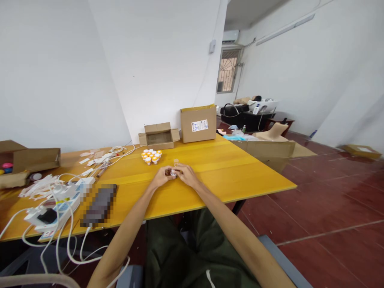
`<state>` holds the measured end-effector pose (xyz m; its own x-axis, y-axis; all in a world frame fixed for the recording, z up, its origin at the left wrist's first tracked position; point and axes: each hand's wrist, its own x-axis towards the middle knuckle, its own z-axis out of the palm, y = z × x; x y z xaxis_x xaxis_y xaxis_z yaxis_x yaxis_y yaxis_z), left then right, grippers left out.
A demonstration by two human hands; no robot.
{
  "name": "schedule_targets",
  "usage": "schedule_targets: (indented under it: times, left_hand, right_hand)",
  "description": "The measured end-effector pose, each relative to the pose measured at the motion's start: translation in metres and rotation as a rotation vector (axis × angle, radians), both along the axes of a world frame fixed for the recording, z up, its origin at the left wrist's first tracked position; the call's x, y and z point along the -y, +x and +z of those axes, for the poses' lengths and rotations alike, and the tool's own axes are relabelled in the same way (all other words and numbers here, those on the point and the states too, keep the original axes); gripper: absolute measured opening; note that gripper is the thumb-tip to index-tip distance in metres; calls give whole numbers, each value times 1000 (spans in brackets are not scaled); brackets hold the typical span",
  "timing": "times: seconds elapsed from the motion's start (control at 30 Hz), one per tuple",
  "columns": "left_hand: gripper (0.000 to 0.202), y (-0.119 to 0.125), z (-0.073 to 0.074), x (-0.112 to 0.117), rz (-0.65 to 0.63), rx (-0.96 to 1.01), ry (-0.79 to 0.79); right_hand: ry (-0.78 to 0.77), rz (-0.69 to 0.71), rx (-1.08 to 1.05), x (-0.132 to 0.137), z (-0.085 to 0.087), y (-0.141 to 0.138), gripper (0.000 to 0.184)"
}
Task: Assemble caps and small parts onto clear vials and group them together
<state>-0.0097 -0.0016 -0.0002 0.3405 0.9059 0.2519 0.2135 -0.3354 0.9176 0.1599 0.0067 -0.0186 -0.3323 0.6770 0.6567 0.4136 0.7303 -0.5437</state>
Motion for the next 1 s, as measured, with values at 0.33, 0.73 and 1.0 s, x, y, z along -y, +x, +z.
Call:
schedule_targets:
  times: [0.33,0.73,1.0]
  left_hand:
    - [22,-1,-1,-1,-3,-21,8]
    - [24,0,0,0,-23,-3,-11]
    - [25,-1,-2,-2,-9,-27,-9]
  right_hand:
    - [-1,-2,1,4,5,0,13]
    - [-15,42,2,-1,1,2,16]
    - [-20,68,12,-1,2,2,19]
